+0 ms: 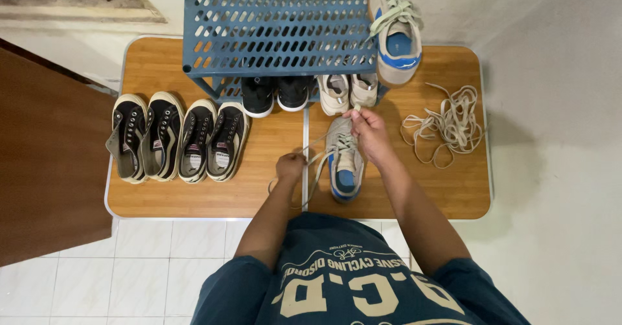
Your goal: The person threads white shoelaces through the eyelets of a pair of white and blue sneakers placed on a wooden table. They pull the laces through each eyelet sequentially and tie the laces on both shoes.
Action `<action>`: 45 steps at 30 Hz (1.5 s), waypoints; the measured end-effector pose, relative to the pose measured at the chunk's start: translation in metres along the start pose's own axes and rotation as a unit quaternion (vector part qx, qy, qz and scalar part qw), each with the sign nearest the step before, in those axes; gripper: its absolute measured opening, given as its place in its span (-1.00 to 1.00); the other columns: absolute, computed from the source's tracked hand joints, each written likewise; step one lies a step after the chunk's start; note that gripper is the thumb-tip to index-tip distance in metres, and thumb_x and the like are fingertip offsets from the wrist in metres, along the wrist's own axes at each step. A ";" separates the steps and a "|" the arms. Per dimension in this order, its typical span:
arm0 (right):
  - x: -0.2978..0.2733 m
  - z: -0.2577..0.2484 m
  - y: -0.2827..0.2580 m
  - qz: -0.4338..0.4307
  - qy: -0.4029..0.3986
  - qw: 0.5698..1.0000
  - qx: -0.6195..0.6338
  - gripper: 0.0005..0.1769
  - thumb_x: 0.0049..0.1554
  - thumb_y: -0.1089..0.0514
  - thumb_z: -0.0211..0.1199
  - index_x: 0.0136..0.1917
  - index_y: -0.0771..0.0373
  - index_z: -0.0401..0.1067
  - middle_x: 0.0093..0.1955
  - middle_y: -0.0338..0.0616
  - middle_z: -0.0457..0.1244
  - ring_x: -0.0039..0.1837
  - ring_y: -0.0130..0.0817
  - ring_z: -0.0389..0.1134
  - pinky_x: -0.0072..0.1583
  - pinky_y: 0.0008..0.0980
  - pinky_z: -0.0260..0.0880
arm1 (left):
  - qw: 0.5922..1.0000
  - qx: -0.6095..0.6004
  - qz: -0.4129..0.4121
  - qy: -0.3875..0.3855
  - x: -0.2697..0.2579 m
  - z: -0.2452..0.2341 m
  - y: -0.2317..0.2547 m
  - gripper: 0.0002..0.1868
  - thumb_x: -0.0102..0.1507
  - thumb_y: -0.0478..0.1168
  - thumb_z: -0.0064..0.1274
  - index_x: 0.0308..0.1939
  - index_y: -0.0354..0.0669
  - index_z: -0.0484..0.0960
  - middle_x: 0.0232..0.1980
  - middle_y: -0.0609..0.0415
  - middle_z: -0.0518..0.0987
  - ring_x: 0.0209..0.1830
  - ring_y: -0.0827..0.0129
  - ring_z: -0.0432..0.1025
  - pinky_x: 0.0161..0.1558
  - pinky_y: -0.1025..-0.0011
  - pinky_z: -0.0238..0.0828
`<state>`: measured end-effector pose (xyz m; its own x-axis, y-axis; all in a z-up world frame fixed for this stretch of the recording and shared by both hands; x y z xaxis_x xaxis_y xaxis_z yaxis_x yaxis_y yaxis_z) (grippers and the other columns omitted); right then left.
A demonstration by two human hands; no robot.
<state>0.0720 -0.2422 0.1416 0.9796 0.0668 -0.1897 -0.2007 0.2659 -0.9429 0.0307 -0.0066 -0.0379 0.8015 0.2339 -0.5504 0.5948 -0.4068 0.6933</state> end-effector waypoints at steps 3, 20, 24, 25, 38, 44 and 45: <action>-0.002 -0.002 -0.001 0.016 -0.001 0.995 -0.096 -0.73 0.38 0.06 0.09 0.05 0.25 0.52 -0.36 -0.38 0.08 -0.29 -0.59 0.03 -0.21 -0.53 0.09 | 0.978 0.121 0.095 0.139 -0.001 -0.003 0.013 -0.63 0.28 0.01 0.06 -0.03 -0.19 0.69 -0.04 -0.32 0.60 0.00 -0.16 0.48 0.04 0.10 0.38; -0.001 -0.007 0.085 0.038 -0.141 0.929 -0.340 -0.69 0.32 0.04 0.10 -0.08 0.30 0.51 -0.23 -0.16 0.35 -0.15 -0.45 0.29 -0.05 -0.36 0.34 | 0.891 -0.393 0.165 -0.153 -0.049 -0.006 0.145 -0.72 0.41 -0.15 0.02 -0.03 -0.33 0.67 -0.14 0.08 0.72 -0.25 0.54 0.55 -0.35 0.54 0.45; -0.005 0.000 0.060 0.007 -0.099 0.924 -0.369 -0.73 0.26 0.03 0.15 -0.01 0.27 0.49 -0.18 -0.23 0.34 -0.11 -0.48 0.33 -0.03 -0.36 0.35 | 0.911 -0.309 0.263 -0.075 -0.062 -0.019 0.150 -0.70 0.42 -0.17 0.03 0.08 -0.31 0.68 -0.14 0.03 0.73 -0.22 0.48 0.55 -0.22 0.49 0.54; -0.006 0.001 0.053 -0.015 -0.081 0.922 -0.379 -0.74 0.24 0.02 0.18 0.01 0.26 0.48 -0.15 -0.25 0.33 -0.09 -0.49 0.34 -0.02 -0.36 0.36 | 0.916 -0.287 0.275 -0.057 -0.065 -0.023 0.152 -0.70 0.41 -0.18 0.03 0.12 -0.28 0.68 -0.15 0.01 0.74 -0.23 0.46 0.54 -0.21 0.47 0.55; 0.003 -0.021 0.061 -0.087 0.019 0.937 -0.337 -0.81 0.20 0.11 0.29 -0.14 0.30 0.48 -0.30 -0.23 0.34 -0.24 -0.53 0.28 -0.16 -0.41 0.30 | 0.868 -0.045 0.488 -0.079 -0.075 -0.036 0.162 -0.62 0.20 -0.31 0.18 0.09 -0.35 0.61 -0.01 -0.26 0.65 -0.04 0.04 0.56 -0.01 0.29 0.49; -0.001 -0.043 0.075 -0.042 0.010 0.927 -0.372 -0.80 0.21 0.10 0.31 -0.11 0.29 0.52 -0.30 -0.12 0.34 -0.24 -0.45 0.27 -0.15 -0.38 0.30 | 0.902 -0.032 0.379 -0.205 -0.037 -0.001 0.142 -0.78 0.23 -0.19 0.23 -0.12 -0.25 0.67 -0.20 -0.05 0.71 -0.21 0.32 0.60 -0.14 0.39 0.52; -0.001 -0.048 0.080 -0.037 0.011 0.930 -0.365 -0.80 0.22 0.10 0.31 -0.10 0.29 0.52 -0.29 -0.09 0.33 -0.23 -0.45 0.26 -0.15 -0.38 0.30 | 0.908 -0.003 0.364 -0.208 -0.029 0.005 0.137 -0.80 0.21 -0.20 0.24 -0.16 -0.23 0.68 -0.24 -0.04 0.71 -0.25 0.30 0.60 -0.17 0.37 0.52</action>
<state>0.0559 -0.2669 0.0535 0.9921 0.0526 -0.1141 -0.0779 -0.4556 -0.8868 0.0889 -0.0737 0.0710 0.8904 -0.4495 -0.0721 -0.0826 -0.3153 0.9454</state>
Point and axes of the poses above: each hand's wrist, its own x-axis towards the middle knuckle, its own z-axis out of the palm, y = z × x, the point moved 1 cm from there along x, towards the middle knuckle
